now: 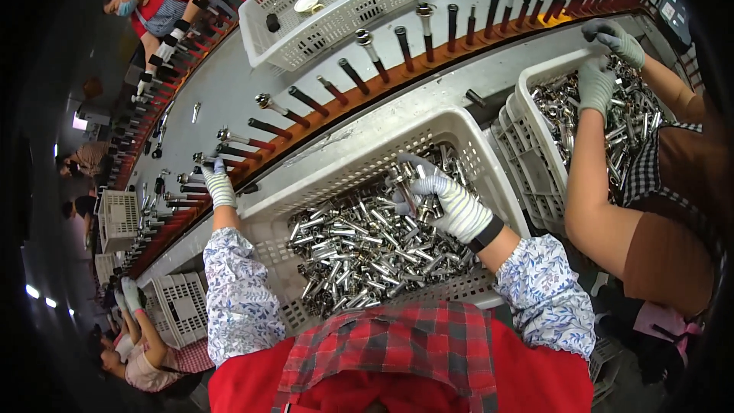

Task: The person picks small metal components by hand from a plastic bin and places them onto an assembly rack.

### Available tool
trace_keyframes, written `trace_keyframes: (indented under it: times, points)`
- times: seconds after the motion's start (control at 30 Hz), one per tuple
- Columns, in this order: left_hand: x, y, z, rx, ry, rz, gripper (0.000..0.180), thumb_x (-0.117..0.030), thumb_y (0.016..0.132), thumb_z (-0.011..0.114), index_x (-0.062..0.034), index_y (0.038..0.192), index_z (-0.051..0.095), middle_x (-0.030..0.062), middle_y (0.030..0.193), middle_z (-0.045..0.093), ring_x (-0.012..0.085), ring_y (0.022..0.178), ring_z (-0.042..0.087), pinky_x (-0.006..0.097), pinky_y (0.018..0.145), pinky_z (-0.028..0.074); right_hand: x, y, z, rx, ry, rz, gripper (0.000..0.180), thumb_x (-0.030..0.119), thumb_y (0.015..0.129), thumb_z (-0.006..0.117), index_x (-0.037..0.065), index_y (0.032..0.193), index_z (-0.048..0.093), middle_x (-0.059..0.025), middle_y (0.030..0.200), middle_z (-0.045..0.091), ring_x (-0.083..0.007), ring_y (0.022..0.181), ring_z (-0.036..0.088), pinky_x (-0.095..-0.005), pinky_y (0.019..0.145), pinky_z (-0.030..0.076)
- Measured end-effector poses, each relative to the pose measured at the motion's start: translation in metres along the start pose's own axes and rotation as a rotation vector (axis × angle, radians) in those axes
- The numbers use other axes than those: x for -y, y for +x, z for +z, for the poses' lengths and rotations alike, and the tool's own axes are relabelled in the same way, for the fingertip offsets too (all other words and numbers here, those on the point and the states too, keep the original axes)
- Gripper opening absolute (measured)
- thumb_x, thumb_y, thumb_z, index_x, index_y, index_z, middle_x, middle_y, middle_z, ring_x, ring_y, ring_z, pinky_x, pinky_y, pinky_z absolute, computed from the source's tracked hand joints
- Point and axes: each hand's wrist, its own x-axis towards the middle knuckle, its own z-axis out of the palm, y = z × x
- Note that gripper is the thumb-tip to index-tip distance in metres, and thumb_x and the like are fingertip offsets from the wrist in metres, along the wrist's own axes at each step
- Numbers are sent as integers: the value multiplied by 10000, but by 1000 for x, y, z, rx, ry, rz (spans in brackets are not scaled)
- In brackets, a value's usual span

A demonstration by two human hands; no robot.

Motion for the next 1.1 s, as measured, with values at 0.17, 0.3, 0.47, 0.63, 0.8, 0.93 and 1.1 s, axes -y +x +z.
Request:
trace_keyframes:
  times: [0.17, 0.3, 0.47, 0.63, 0.8, 0.93, 1.1]
  points:
    - [-75, -100, 18, -11, 7, 287, 530, -57, 878, 527, -24, 1373, 342, 164, 1373, 408, 269, 1282, 373, 374, 1080, 275, -3, -3, 13, 3, 12, -60, 679, 125, 782, 633, 69, 1384, 322, -190, 1146, 567, -235, 912, 630, -395, 861, 526]
    - [-175, -221, 60, 763, 325, 835, 355, -115, 798, 594, -72, 1148, 555, 151, 1181, 564, 323, 1074, 540, 402, 937, 432, -25, 1, 29, -110, -81, -78, 528, 63, 812, 584, 29, 1307, 403, -133, 1035, 610, -235, 910, 626, -340, 831, 521]
    - [-132, -293, 92, 870, -486, -263, 603, -317, 830, 687, -40, 1307, 444, 83, 1164, 560, 182, 1044, 529, 318, 924, 424, -67, 4, 48, -39, -394, -381, 384, 50, 855, 557, 16, 1212, 418, -79, 1094, 575, -162, 1022, 556, -286, 921, 428]
    - [-157, -267, 64, 1124, -528, -473, 587, -343, 844, 664, -21, 1298, 475, 39, 1013, 607, 88, 888, 561, 242, 807, 454, -54, -1, 60, 25, -651, -181, 312, 44, 837, 556, 32, 1120, 425, -43, 950, 558, -70, 770, 527, -217, 641, 455]
    - [-130, -270, 67, 993, -478, -432, 463, -103, 832, 664, -26, 1264, 515, 66, 1166, 588, 155, 1063, 556, 292, 935, 442, -63, 6, 71, -110, -1548, -280, 339, 88, 789, 501, 4, 1110, 434, -188, 727, 595, -347, 665, 602, -439, 609, 465]
    - [-170, -223, 43, 671, -392, -148, 347, -278, 853, 652, -40, 1098, 589, 76, 1066, 620, 169, 968, 585, 309, 849, 478, -82, 19, 63, -71, -1104, -475, 329, -16, 831, 478, 60, 1150, 451, -125, 979, 621, -142, 865, 617, -258, 720, 496]
    - [-105, -46, -13, -34, -309, 194, 281, -234, 918, 571, -9, 1085, 587, 81, 946, 659, 123, 813, 608, 253, 736, 470, -79, 17, 57, -173, -854, -246, 307, -27, 871, 458, 39, 1170, 445, -131, 1035, 616, -118, 893, 591, -226, 770, 485]
